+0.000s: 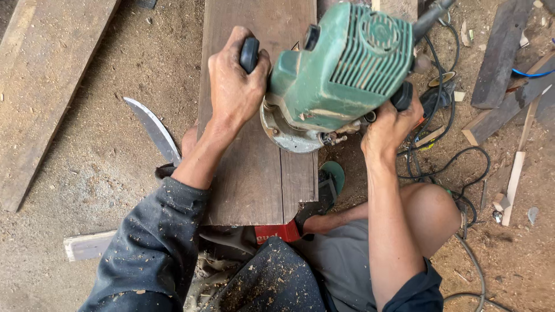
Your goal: The person uses a handheld electric router to carve a groove along a plank of wood. They guide the tool steadily along the marked line, producing wood shavings as the router bit cuts into the surface.
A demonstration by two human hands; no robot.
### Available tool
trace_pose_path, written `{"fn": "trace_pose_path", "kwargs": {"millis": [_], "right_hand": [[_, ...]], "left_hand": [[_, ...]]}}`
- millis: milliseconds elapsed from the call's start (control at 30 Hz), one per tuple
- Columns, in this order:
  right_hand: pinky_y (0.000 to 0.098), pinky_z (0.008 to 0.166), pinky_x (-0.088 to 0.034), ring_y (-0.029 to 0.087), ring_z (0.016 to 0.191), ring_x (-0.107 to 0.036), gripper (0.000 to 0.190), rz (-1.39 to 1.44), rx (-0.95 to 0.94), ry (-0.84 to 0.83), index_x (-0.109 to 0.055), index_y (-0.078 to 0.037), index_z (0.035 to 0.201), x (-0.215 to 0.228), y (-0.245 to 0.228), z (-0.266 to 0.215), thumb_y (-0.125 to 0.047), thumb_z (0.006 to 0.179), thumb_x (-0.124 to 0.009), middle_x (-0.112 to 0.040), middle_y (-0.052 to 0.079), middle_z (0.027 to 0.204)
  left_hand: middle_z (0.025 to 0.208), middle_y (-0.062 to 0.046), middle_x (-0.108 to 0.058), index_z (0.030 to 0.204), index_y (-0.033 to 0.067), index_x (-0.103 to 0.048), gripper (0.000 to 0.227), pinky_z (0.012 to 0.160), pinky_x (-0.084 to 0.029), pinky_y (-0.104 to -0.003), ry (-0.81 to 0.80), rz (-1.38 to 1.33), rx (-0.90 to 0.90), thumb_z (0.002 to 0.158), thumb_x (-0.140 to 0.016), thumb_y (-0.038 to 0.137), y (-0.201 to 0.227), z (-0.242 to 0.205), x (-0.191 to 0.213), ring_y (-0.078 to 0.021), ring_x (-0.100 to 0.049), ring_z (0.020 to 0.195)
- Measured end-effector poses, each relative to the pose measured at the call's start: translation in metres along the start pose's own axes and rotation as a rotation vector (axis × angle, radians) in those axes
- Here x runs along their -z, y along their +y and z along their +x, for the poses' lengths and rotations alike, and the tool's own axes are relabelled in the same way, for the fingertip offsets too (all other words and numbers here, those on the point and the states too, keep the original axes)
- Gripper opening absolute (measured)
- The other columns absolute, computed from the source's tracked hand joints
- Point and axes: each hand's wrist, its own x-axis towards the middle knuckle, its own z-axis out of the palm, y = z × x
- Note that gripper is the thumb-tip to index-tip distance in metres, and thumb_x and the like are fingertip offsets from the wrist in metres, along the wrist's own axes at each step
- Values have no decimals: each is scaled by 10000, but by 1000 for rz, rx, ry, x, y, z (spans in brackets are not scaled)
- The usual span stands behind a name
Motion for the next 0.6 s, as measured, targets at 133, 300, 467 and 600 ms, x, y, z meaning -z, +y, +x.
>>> {"fn": "trace_pose_path", "kwargs": {"millis": [133, 300, 467, 600], "right_hand": [[335, 747, -437, 143, 761, -532, 62, -61, 48, 14, -618, -15, 928, 1, 9, 10, 27, 907, -579, -612, 10, 858], [328, 697, -379, 139, 755, -468, 125, -156, 87, 45, -529, -26, 848, -13, 35, 35, 46, 921, -601, -528, 3, 820], [318, 694, -397, 133, 736, -487, 83, -131, 106, -19, -576, -28, 872, -25, 41, 52, 53, 881, -563, -559, 2, 824], [321, 680, -375, 126, 738, -444, 125, -110, 130, -25, -523, -39, 847, -29, 40, 61, 73, 899, -541, -503, -10, 832]], "left_hand": [[714, -95, -596, 990, 14, -569, 94, 584, -527, -372, 21, 4, -71, 946, -637, 60, -6, 5, -4, -153, -615, 615], [756, -134, -581, 1010, -3, -579, 125, 678, -549, -396, 91, 72, -172, 940, -657, 66, -29, 31, -7, -205, -563, 635], [802, -126, -696, 1071, 0, -633, 182, 653, -576, -352, 78, 5, -50, 925, -640, 109, -41, 52, -11, -166, -666, 659], [804, -163, -701, 1118, -19, -670, 243, 723, -571, -354, 204, 55, -78, 912, -679, 109, -36, 54, -18, -177, -665, 662]]}}
